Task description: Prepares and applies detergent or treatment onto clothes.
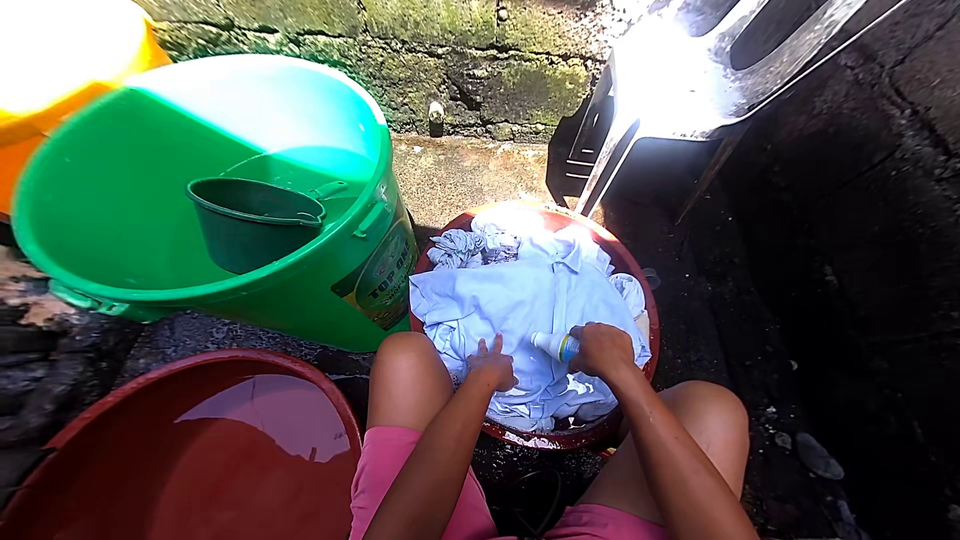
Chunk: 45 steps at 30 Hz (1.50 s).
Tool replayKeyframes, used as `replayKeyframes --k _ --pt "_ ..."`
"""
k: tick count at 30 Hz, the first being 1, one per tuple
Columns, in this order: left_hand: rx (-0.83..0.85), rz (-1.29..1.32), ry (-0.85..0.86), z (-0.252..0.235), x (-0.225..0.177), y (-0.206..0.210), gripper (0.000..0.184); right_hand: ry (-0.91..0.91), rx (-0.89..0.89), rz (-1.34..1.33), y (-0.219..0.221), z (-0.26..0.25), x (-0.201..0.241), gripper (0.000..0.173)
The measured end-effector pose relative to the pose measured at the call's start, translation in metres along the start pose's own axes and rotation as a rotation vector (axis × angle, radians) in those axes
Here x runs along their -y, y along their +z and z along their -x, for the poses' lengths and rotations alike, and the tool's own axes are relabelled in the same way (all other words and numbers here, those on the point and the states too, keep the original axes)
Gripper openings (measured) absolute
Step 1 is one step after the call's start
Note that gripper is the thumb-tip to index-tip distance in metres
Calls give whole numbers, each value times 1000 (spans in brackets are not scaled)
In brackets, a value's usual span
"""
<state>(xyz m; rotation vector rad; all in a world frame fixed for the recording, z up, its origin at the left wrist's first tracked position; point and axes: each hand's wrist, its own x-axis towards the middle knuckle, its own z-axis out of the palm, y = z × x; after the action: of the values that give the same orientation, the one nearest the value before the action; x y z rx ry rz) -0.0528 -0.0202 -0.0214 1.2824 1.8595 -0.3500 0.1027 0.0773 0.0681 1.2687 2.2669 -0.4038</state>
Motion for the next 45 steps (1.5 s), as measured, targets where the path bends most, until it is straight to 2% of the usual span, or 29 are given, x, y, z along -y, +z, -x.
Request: replayKeyframes --k 10,18,23,27,29,32,33,34,36,38,40,43,45 --pt "10 -21 -6 -2 0 1 61 0 -98 -29 4 -5 2 46" --pt "12 -14 -6 -1 0 -1 61 3 -65 -51 4 -8 1 50" --pt "18 -13 -3 -2 0 -1 62 -18 19 -229 15 -21 -18 64" --pt "5 2 13 -2 1 0 62 -71 67 -505 40 -41 -33 71" --pt "-117 99 47 2 0 -3 59 -61 54 -706 47 -42 -33 70" --pt "-512 332 39 6 -1 -12 67 -76 -6 -988 45 -42 -29 66" --pt "-592 361 6 1 2 -12 73 -84 -29 -1068 42 -40 -28 64" --pt "-584 361 -30 -6 6 -10 80 -88 -50 -1136 40 -37 -27 60" --pt "-400 334 -51 -17 13 -4 96 -97 -98 -1236 32 -30 -25 55" --pt "-250 243 -20 -21 12 4 113 -98 -130 -1286 27 -25 -25 53" --pt "-190 194 29 -22 8 7 120 -109 -153 -1309 25 -24 -26 53" --pt "-148 195 113 -15 5 6 113 -119 -192 -1346 25 -23 -25 52" --pt "-161 247 158 -9 3 3 93 -113 -209 -1366 23 -23 -25 53"
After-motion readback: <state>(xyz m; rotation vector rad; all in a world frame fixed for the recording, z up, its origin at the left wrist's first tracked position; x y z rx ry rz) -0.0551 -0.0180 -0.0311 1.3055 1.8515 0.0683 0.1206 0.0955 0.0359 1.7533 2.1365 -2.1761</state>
